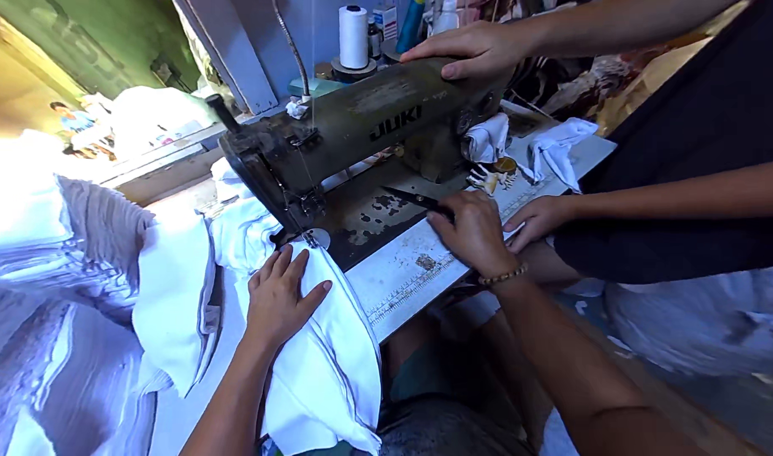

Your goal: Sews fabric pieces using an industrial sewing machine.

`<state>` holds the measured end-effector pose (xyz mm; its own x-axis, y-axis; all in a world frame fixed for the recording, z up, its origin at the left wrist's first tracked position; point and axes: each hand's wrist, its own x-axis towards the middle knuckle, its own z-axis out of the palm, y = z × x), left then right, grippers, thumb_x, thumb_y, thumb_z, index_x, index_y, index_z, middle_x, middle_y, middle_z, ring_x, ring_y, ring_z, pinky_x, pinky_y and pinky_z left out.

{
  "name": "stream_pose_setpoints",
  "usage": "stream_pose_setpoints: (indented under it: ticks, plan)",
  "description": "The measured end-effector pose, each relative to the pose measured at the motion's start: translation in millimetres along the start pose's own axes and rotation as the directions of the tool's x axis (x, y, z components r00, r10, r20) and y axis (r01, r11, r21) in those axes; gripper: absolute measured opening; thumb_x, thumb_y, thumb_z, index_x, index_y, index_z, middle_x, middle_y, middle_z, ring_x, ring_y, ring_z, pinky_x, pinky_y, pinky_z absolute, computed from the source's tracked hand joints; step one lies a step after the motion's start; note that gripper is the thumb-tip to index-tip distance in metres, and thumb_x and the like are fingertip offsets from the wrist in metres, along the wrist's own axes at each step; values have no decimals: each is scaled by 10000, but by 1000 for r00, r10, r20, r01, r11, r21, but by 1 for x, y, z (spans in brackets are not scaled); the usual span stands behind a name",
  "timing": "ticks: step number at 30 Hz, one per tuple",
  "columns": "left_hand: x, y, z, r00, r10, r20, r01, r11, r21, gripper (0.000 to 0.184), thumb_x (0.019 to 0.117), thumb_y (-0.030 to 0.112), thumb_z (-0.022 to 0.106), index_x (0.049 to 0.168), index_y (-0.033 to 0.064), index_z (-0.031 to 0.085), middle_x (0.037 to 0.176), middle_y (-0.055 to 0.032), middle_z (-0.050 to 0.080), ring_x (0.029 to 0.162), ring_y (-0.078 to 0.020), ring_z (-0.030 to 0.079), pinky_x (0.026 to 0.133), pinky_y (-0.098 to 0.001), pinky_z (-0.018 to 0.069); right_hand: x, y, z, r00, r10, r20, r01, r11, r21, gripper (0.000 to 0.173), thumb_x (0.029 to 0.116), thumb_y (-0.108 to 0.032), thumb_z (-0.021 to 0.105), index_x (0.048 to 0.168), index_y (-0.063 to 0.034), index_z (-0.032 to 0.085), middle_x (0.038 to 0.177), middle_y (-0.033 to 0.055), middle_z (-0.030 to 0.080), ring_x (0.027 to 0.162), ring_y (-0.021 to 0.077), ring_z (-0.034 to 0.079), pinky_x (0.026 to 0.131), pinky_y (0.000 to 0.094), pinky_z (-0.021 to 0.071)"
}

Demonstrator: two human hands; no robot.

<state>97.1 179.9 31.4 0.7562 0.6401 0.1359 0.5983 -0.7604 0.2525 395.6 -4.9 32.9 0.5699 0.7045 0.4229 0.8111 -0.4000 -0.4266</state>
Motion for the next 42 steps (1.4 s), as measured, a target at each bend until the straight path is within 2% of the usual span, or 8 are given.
stream_pose_setpoints:
  ticks: [5, 11, 19, 21, 26, 33, 37, 42]
  plan:
    - [0, -1, -1, 998, -24, 58, 24, 1000, -7, 846, 907, 748, 458, 1498, 150, 548, 1621, -167, 400, 1519, -391, 316, 1156, -674, 234, 94, -36, 18, 974, -183, 134, 173, 981, 82, 292, 1002, -114, 570, 1241, -17, 706, 1285, 235, 660, 1262, 442, 576, 1051, 621, 439]
    - [-1, -1, -3, 997, -28, 67, 30, 999, -29, 827, 907, 750, 467, 1505, 184, 543, 1618, -148, 413, 1510, -361, 352, 1176, -646, 236, 177, -51, 79, 824, 19, 566, 18, 998, -59, 452, 1090, -250, 478, 1407, 62, 556, 1464, 320, 510, 1415, 492, 427, 1157, 672, 287]
    - [0, 3, -11, 989, -45, 143, 51, 998, -34, 826, 918, 752, 463, 1537, 206, 499, 1636, -133, 386, 1528, -333, 318, 1197, -609, 213, 140, -71, 35, 909, -25, 417, -40, 988, 148, 450, 1091, -245, 490, 1409, 71, 534, 1426, 310, 543, 1375, 451, 487, 1132, 635, 347]
    - [2, 3, -12, 983, -51, 175, 59, 998, -37, 820, 926, 749, 464, 1548, 214, 481, 1649, -126, 362, 1538, -324, 294, 1201, -604, 198, 101, -67, 32, 965, -132, 228, 89, 977, 192, 313, 1050, -227, 583, 1151, 53, 679, 1186, 282, 664, 1138, 453, 632, 968, 648, 483]
    - [2, 1, -6, 989, -33, 145, 44, 996, -75, 780, 942, 715, 512, 1515, 186, 521, 1625, -130, 396, 1521, -326, 318, 1181, -619, 232, -2, -50, 31, 931, -364, 28, 354, 920, 169, 267, 956, -206, 615, 835, 18, 695, 1268, 242, 624, 1227, 453, 558, 1025, 610, 452]
    - [1, 0, 0, 999, 0, 37, 3, 998, -64, 777, 921, 698, 548, 1483, 162, 559, 1579, -149, 456, 1479, -352, 381, 1149, -632, 280, -24, -44, 36, 960, -247, 136, 231, 965, 124, 258, 974, -195, 642, 871, 35, 698, 1298, 256, 617, 1221, 457, 572, 1024, 622, 449]
    - [2, -1, -1, 999, 5, 46, -2, 999, -51, 794, 920, 710, 531, 1492, 159, 549, 1581, -148, 454, 1483, -349, 376, 1149, -625, 283, -26, -56, 39, 960, -280, 26, 277, 957, 85, 516, 986, -470, 570, 1142, 0, 714, 1397, 239, 590, 1291, 460, 542, 1037, 660, 405]
    - [3, 0, -3, 998, 1, 66, 1, 1000, -30, 803, 921, 706, 530, 1512, 163, 526, 1599, -142, 434, 1493, -344, 362, 1149, -613, 283, -12, -97, 49, 806, -579, 119, 515, 787, 340, 345, 1032, -245, 540, 1187, 6, 719, 1229, 164, 708, 1215, 334, 642, 1062, 529, 485]
